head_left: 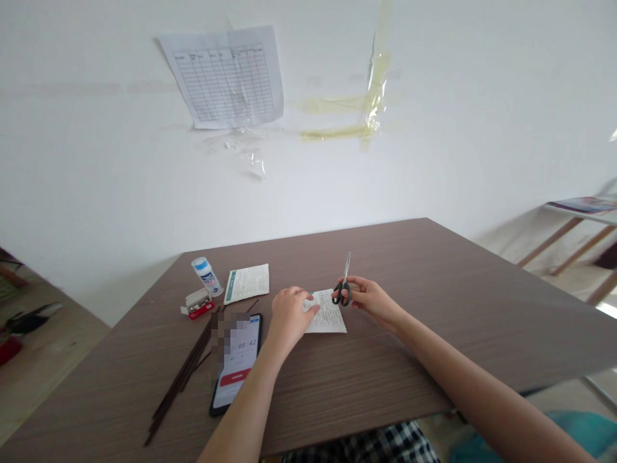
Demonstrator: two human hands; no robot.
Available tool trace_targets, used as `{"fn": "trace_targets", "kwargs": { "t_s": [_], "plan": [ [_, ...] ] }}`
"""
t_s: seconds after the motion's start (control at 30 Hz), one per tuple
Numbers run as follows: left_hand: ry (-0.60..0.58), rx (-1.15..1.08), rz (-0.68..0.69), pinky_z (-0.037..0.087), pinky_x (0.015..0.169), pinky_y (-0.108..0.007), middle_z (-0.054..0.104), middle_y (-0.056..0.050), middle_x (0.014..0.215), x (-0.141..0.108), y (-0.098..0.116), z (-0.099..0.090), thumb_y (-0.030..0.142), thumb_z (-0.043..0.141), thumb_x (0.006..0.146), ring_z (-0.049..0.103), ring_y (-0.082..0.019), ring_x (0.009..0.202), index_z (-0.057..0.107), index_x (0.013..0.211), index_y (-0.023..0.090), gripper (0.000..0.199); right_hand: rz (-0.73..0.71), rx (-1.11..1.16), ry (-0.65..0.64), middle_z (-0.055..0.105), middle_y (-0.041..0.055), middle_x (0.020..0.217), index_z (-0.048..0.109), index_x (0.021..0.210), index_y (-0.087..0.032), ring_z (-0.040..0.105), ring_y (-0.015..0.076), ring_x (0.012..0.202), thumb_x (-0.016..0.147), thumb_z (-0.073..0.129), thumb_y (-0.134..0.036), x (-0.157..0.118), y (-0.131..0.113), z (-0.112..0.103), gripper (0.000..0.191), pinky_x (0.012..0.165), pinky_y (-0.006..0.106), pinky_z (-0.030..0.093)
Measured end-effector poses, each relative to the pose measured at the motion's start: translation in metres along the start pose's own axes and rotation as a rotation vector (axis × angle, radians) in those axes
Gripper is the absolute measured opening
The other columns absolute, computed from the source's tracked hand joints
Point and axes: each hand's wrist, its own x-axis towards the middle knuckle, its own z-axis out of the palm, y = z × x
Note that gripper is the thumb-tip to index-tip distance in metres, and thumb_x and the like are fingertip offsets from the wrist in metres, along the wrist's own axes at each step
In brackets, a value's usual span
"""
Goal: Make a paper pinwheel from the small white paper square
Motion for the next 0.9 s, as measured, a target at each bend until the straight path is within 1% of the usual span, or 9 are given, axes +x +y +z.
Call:
{"fn": "trace_targets", "kwargs": {
  "t_s": [0.1,0.2,0.27,0.37,0.47,0.6,0.77,0.83,0.9],
  "plan": [
    [-0.073,0.187,-0.072,0.055,0.123,-0.056,0.082,-0.022,0.147,-0.008,0.0,-0.01,0.039,0.084,0.105,0.074,-0.045,0.143,0.089,0.134,0.021,0.035,-0.02,-0.019,0.069,0.09,0.0102,0.107,0.081,0.123,-0.024,0.075,0.0225,0.088,0.072,0.106,-0.049,0.001,-0.007,-0.01,0.062,0.068,0.03,0.045],
    [-0.112,0.322,-0.155,0.052,0.125,-0.058,0.078,-0.027,0.15,-0.012,0.002,-0.016,0.045,0.082,0.106,0.069,-0.048,0.148,0.084,0.142,0.016,0.046,-0.063,-0.072,0.127,0.085,0.0037,0.094,0.081,0.125,-0.025,0.065,0.0173,0.072,0.07,0.102,-0.046,0.003,-0.009,-0.019,0.062,0.068,0.031,0.045],
    [-0.142,0.351,-0.183,0.052,0.125,-0.056,0.077,-0.028,0.151,-0.013,0.004,-0.016,0.048,0.08,0.107,0.068,-0.047,0.15,0.082,0.144,0.015,0.05,-0.101,-0.121,0.15,0.081,0.0014,0.087,0.081,0.123,-0.024,0.06,0.0167,0.069,0.072,0.1,-0.048,0.006,-0.008,-0.023,0.059,0.068,0.032,0.046],
    [-0.166,0.362,-0.198,0.052,0.125,-0.056,0.076,-0.029,0.153,-0.012,0.005,-0.014,0.05,0.078,0.108,0.066,-0.048,0.153,0.083,0.141,0.015,0.049,-0.137,-0.187,0.173,0.074,-0.0009,0.079,0.079,0.122,-0.024,0.059,0.0181,0.07,0.076,0.096,-0.051,0.009,-0.005,-0.025,0.057,0.069,0.033,0.046],
    [-0.167,0.341,-0.195,0.051,0.126,-0.058,0.075,-0.03,0.155,-0.011,0.006,-0.012,0.047,0.079,0.108,0.064,-0.048,0.156,0.083,0.14,0.013,0.047,-0.166,-0.253,0.186,0.072,-0.0024,0.079,0.077,0.123,-0.024,0.059,0.019,0.074,0.075,0.095,-0.051,0.012,-0.002,-0.024,0.058,0.073,0.035,0.048],
    [-0.166,0.289,-0.181,0.053,0.125,-0.055,0.075,-0.029,0.155,-0.009,0.005,-0.01,0.04,0.081,0.107,0.065,-0.047,0.155,0.082,0.14,0.012,0.044,-0.161,-0.348,0.182,0.077,0.0003,0.089,0.076,0.12,-0.027,0.066,0.0214,0.081,0.076,0.095,-0.049,0.012,0.003,-0.024,0.053,0.079,0.037,0.054],
    [-0.169,0.24,-0.178,0.052,0.126,-0.048,0.077,-0.023,0.155,-0.004,0.002,-0.004,0.036,0.085,0.106,0.067,-0.041,0.155,0.081,0.136,0.017,0.036,-0.152,-0.529,0.202,0.085,0.0017,0.091,0.069,0.101,-0.029,0.074,0.0245,0.084,0.078,0.092,-0.039,0.011,0.011,-0.023,0.033,0.081,0.038,0.057],
    [-0.144,0.236,-0.192,0.052,0.125,-0.045,0.078,-0.021,0.153,-0.002,0.0,-0.002,0.033,0.087,0.105,0.068,-0.038,0.153,0.079,0.136,0.017,0.036,-0.148,-0.526,0.181,0.087,0.002,0.092,0.065,0.098,-0.03,0.078,0.0259,0.089,0.081,0.089,-0.038,0.01,0.014,-0.02,0.031,0.083,0.039,0.059],
    [-0.115,0.218,-0.191,0.053,0.122,-0.042,0.079,-0.02,0.149,-0.001,-0.002,0.0,0.027,0.083,0.106,0.07,-0.035,0.15,0.079,0.133,0.018,0.028,-0.125,-0.5,0.167,0.088,0.0023,0.094,0.062,0.097,-0.03,0.08,0.0262,0.09,0.081,0.088,-0.037,0.008,0.015,-0.016,0.032,0.084,0.039,0.06]
  ]
}}
